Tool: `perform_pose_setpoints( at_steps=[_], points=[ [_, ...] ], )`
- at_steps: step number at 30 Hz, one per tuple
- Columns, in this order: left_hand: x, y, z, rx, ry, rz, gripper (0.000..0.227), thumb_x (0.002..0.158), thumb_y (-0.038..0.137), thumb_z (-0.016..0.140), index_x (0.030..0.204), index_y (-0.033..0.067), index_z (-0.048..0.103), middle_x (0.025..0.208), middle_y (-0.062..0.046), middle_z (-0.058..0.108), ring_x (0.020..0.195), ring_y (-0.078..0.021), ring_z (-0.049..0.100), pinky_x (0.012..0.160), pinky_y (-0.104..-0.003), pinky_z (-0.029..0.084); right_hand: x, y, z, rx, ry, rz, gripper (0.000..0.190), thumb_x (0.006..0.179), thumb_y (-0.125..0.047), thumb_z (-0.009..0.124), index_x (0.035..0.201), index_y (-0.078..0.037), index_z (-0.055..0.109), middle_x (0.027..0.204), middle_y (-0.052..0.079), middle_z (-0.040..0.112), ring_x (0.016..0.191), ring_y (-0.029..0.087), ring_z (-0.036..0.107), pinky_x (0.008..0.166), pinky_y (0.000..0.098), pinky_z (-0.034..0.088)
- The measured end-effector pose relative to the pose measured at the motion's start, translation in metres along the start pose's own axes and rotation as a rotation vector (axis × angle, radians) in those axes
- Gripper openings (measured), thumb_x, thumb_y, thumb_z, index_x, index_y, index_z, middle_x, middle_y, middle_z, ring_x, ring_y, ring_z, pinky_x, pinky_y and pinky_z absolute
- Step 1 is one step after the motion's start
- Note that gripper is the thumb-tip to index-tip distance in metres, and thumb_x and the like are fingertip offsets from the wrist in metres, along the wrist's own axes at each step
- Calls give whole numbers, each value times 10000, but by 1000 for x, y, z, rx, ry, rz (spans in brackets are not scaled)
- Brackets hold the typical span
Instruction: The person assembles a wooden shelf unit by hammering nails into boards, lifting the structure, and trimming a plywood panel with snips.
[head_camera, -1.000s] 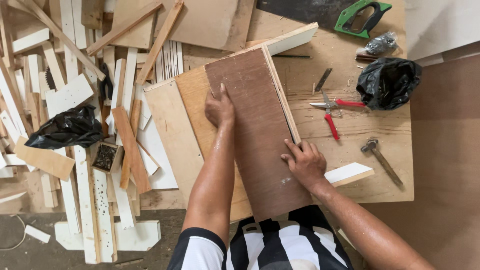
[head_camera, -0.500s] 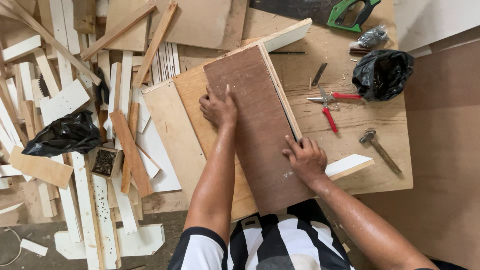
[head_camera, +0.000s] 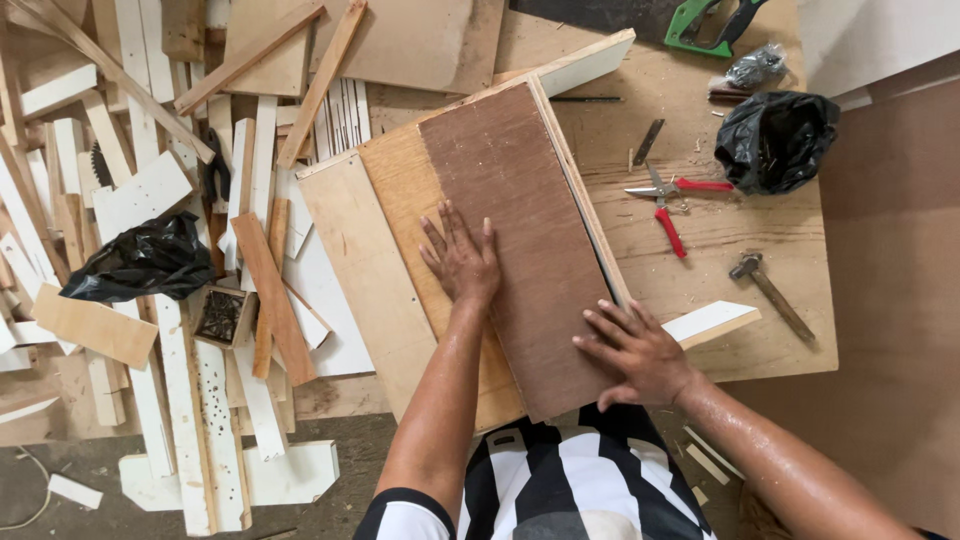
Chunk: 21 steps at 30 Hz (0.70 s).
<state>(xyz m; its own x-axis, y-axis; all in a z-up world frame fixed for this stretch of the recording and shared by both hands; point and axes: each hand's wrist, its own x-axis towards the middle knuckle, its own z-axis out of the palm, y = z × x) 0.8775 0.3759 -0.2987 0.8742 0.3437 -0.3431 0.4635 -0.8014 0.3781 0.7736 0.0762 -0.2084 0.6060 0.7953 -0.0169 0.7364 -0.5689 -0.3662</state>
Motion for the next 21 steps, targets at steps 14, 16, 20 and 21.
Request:
perform_pose_setpoints(
  at_steps=[14, 16, 20, 21],
  points=[
    [3, -5, 9, -77, 103, 41, 703, 1061, 575, 301, 1651, 209, 196, 1714, 0, 230, 1597, -300, -28, 1237, -620, -61, -4, -3, 5, -18, -213, -50, 953, 624, -644, 837, 1446, -303, 498, 1575, 124, 418, 1456, 389, 298, 1196, 583, 231],
    [2, -6, 9, -75, 109, 43, 686, 1064, 558, 315, 1649, 217, 206, 1710, 1, 248, 1597, -296, -7, 1241, -621, -53, -5, -3, 8, -13, -197, -65, 937, 623, -635, 840, 1440, -319, 509, 1567, 112, 431, 1453, 390, 306, 1199, 579, 240],
    [1, -8, 9, -106, 134, 49, 651, 1074, 506, 362, 1649, 232, 224, 1706, 9, 286, 1608, -296, 42, 1249, -625, -34, -10, 0, 15, -29, -175, -121, 881, 635, -633, 802, 1429, -364, 531, 1550, 65, 453, 1461, 384, 325, 1209, 548, 244],
    [1, -9, 10, -100, 153, 53, 646, 1077, 495, 378, 1647, 223, 239, 1701, 0, 302, 1608, -302, 64, 1248, -633, -24, -13, 0, 17, -23, -184, -129, 868, 645, -633, 786, 1431, -367, 533, 1559, 56, 456, 1464, 380, 329, 1211, 540, 242]
  ],
)
